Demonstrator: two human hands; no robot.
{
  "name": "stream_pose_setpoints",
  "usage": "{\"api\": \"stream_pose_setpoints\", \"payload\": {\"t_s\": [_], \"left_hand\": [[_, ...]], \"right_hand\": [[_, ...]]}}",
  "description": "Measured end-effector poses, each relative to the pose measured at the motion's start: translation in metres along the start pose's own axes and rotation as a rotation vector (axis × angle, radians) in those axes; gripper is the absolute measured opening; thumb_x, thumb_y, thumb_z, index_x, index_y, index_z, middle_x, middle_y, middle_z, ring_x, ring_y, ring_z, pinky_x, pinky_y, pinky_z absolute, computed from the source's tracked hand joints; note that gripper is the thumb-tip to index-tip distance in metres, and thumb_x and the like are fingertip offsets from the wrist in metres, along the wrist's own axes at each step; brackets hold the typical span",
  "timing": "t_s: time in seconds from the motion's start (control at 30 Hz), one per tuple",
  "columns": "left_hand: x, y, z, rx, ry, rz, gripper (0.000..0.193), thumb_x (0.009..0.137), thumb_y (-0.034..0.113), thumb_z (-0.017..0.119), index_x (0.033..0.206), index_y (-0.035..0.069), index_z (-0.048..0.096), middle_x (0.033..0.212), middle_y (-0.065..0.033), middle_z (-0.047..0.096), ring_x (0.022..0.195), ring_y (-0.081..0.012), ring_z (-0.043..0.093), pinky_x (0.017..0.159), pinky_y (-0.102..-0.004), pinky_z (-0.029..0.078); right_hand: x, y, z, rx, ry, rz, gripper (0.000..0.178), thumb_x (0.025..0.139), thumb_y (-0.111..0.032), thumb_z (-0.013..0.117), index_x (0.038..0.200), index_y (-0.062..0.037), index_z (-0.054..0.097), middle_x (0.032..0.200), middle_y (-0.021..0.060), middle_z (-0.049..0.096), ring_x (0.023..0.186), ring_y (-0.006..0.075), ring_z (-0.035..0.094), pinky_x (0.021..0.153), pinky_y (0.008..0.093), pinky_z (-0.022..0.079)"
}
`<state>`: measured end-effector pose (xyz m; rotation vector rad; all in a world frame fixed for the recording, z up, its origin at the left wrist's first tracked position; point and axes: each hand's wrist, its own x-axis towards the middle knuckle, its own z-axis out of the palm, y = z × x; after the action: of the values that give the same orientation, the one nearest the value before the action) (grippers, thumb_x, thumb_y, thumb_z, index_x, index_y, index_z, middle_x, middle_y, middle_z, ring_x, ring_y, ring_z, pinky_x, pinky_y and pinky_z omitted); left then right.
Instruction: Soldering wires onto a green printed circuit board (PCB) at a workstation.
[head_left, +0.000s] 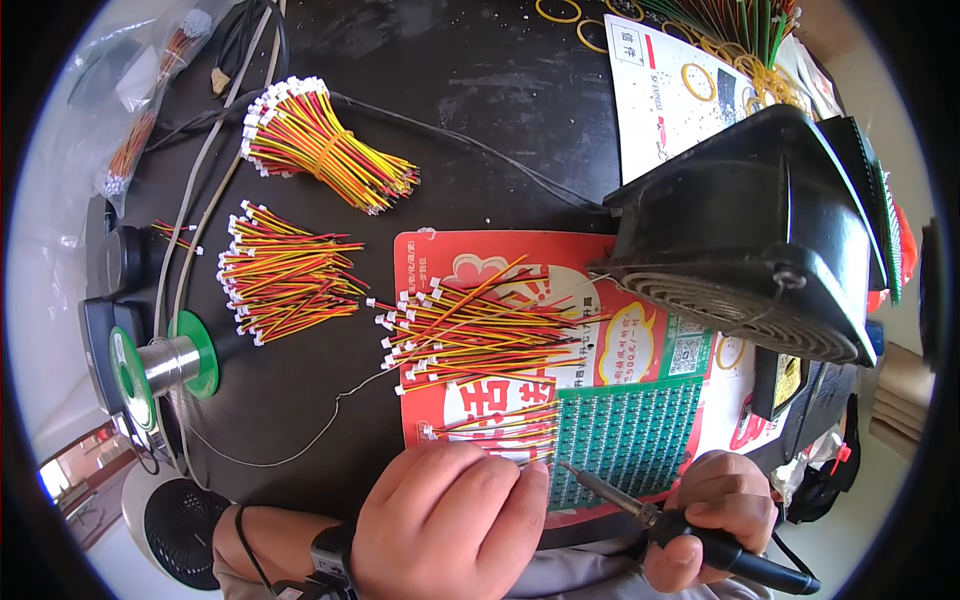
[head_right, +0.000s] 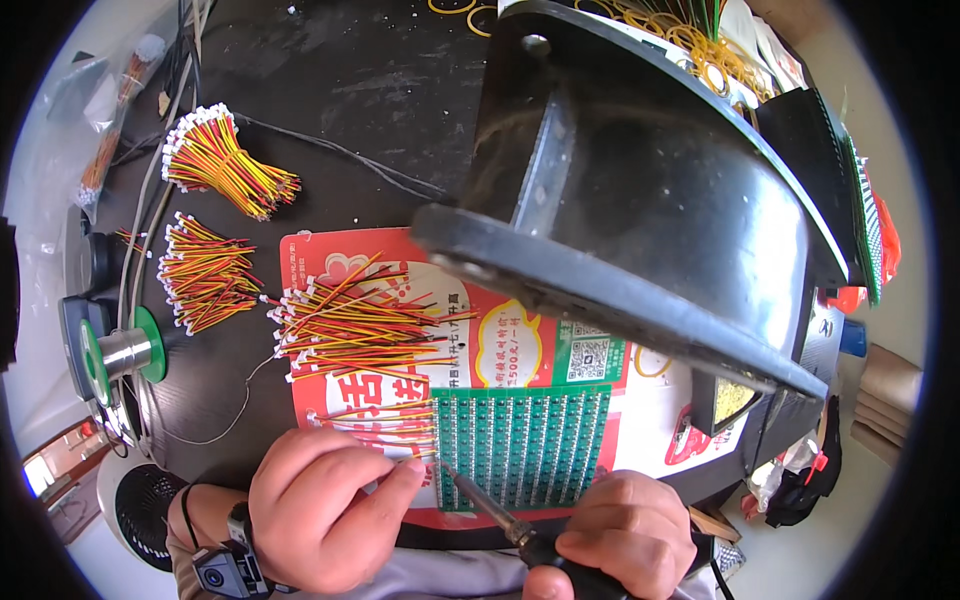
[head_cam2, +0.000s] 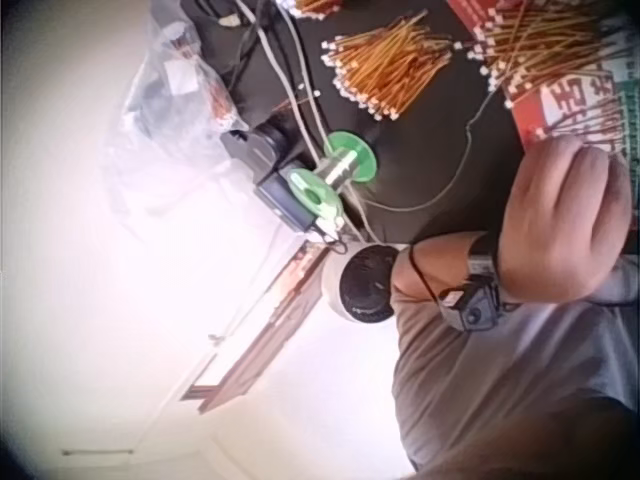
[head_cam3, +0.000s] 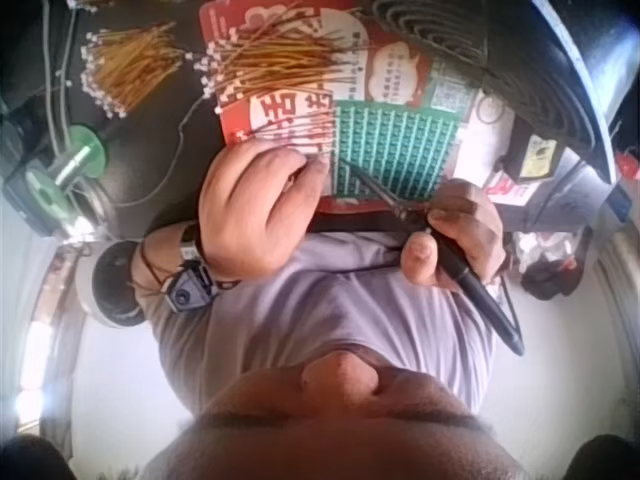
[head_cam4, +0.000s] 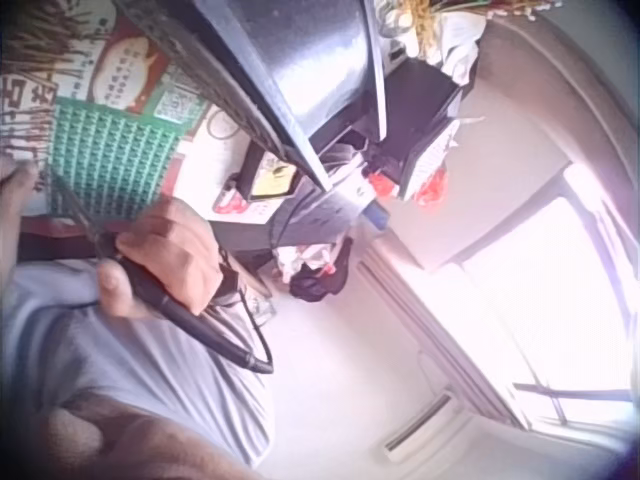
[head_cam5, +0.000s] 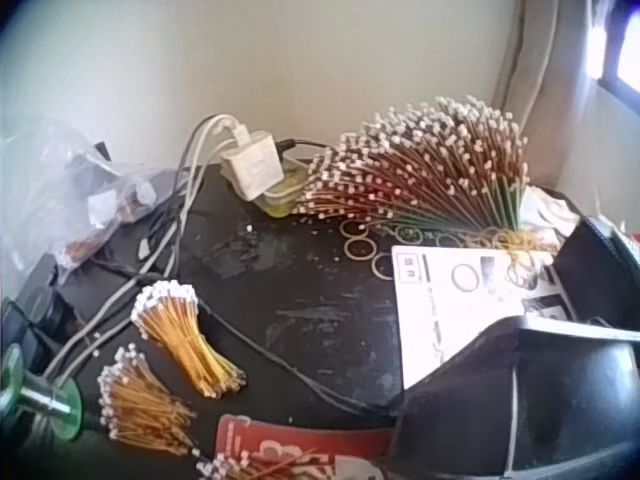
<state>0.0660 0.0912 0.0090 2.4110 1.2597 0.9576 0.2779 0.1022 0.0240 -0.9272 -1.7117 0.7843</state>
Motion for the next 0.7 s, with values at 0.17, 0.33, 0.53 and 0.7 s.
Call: {"api": "stream_pose_setpoints", "payload": {"t_s": [0.17,0.33,0.53,0.7], "left_hand": [[-0.003,0.008,0.004,0.014,-0.066,-0.173,0.031,0.055,0.005,0.070,0.085,-0.001,0.072,0.074,-0.0059,0.057,0.067,-0.0219,0.055,0.055,-0.0323,0.048],[-0.004,0.008,0.003,-0.006,-0.067,-0.171,0.031,0.055,0.006,0.068,0.085,-0.001,0.071,0.074,-0.0059,0.056,0.068,-0.0222,0.055,0.056,-0.0328,0.047],[-0.002,0.004,0.003,-0.017,-0.077,-0.163,0.030,0.055,0.005,0.069,0.085,-0.002,0.071,0.075,-0.0060,0.056,0.068,-0.0226,0.055,0.056,-0.0330,0.048],[-0.001,0.007,0.003,-0.037,-0.090,-0.180,0.030,0.055,0.003,0.071,0.084,-0.002,0.072,0.075,-0.0060,0.056,0.068,-0.0226,0.055,0.055,-0.0318,0.047]], "right_hand": [[-0.024,0.011,0.005,-0.161,0.102,0.000,0.034,0.081,-0.029,0.070,0.084,-0.0029,0.049,0.055,0.0028,0.047,0.043,0.0120,0.046,0.038,0.0234,0.034],[-0.025,0.011,0.006,-0.156,0.096,-0.013,0.032,0.081,-0.027,0.068,0.083,-0.0021,0.048,0.055,0.0033,0.047,0.043,0.0119,0.045,0.038,0.0230,0.033],[-0.025,0.012,0.007,-0.154,0.094,-0.005,0.034,0.082,-0.029,0.068,0.083,-0.0022,0.048,0.054,0.0028,0.047,0.043,0.0120,0.046,0.038,0.0229,0.033],[-0.025,0.012,0.004,-0.164,0.091,-0.014,0.035,0.082,-0.031,0.069,0.082,-0.0025,0.048,0.054,0.0025,0.047,0.043,0.0120,0.047,0.037,0.0227,0.034]]}}
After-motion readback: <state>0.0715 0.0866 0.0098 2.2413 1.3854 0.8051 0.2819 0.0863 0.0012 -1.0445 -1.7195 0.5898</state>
